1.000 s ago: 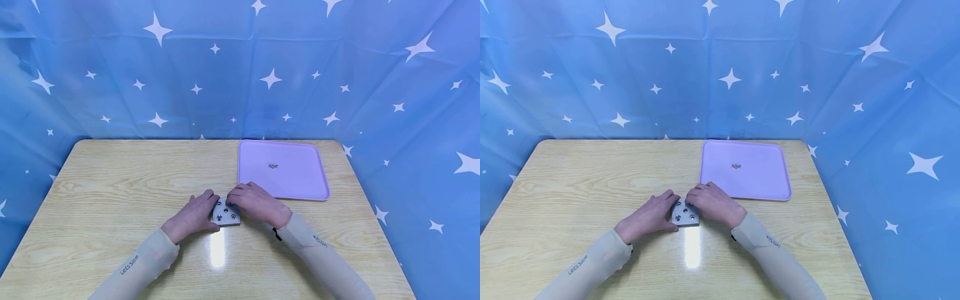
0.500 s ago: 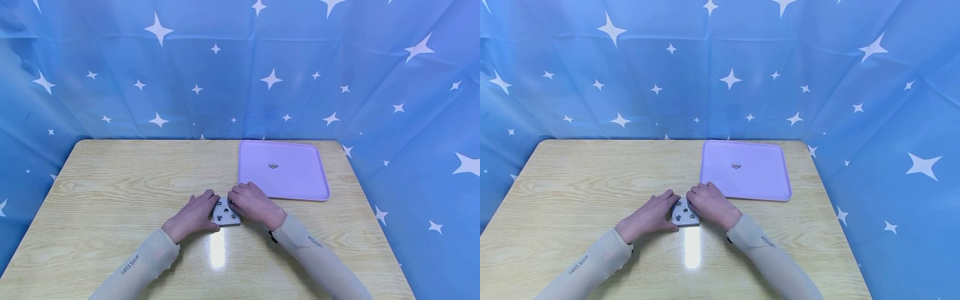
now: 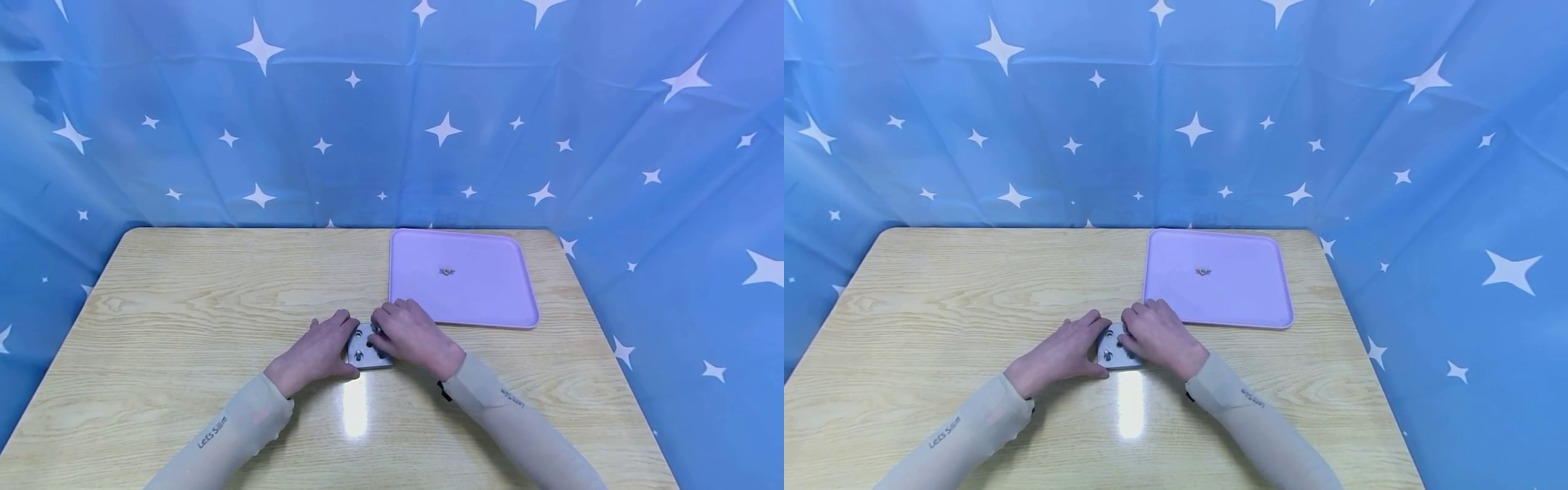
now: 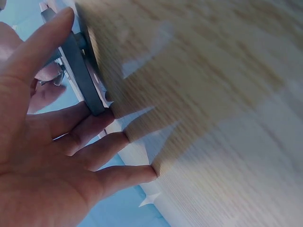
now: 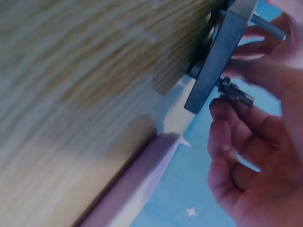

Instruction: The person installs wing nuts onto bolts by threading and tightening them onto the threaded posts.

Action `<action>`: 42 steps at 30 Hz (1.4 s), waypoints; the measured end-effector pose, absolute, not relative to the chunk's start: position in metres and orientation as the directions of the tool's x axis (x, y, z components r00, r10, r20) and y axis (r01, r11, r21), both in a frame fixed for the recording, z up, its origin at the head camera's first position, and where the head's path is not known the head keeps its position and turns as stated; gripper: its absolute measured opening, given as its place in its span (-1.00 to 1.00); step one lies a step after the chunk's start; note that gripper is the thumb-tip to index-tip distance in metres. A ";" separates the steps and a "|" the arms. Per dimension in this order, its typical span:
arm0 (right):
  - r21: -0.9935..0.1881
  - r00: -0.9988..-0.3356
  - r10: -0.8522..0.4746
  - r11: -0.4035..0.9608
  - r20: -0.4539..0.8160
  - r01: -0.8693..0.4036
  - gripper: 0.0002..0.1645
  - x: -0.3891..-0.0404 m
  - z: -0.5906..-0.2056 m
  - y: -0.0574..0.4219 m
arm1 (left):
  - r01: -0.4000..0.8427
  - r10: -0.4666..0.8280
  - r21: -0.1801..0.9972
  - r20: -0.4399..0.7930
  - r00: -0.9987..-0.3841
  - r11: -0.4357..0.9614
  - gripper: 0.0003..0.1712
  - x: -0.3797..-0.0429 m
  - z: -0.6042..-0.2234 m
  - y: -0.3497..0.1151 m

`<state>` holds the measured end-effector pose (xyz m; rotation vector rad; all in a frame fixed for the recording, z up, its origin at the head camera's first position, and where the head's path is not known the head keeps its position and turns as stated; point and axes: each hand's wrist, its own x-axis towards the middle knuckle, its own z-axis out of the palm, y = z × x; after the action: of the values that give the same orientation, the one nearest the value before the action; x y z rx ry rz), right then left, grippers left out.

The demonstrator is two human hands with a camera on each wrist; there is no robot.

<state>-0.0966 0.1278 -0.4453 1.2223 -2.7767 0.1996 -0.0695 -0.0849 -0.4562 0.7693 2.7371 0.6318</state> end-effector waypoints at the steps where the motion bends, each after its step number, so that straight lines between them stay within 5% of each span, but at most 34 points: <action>1: -0.069 -0.662 -0.735 0.660 0.147 -0.748 -0.78 -0.097 -0.444 0.129 | 0.441 0.540 0.463 -0.100 -0.836 0.769 -0.12 -0.069 -0.456 -0.085; 10: -0.112 -0.507 -0.862 0.501 0.033 -0.858 -0.68 -0.100 -0.426 0.143 | 0.431 0.532 0.468 -0.104 -0.840 0.771 -0.13 -0.069 -0.457 -0.084; 42: -0.104 -0.597 -0.799 0.589 0.077 -0.801 -0.94 -0.104 -0.441 0.131 | 0.436 0.536 0.469 -0.097 -0.839 0.768 -0.13 -0.069 -0.456 -0.085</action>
<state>-0.1038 0.1309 -0.4408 1.3999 -2.7805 0.1990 -0.0691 -0.0847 -0.4564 0.7634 2.7379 0.6441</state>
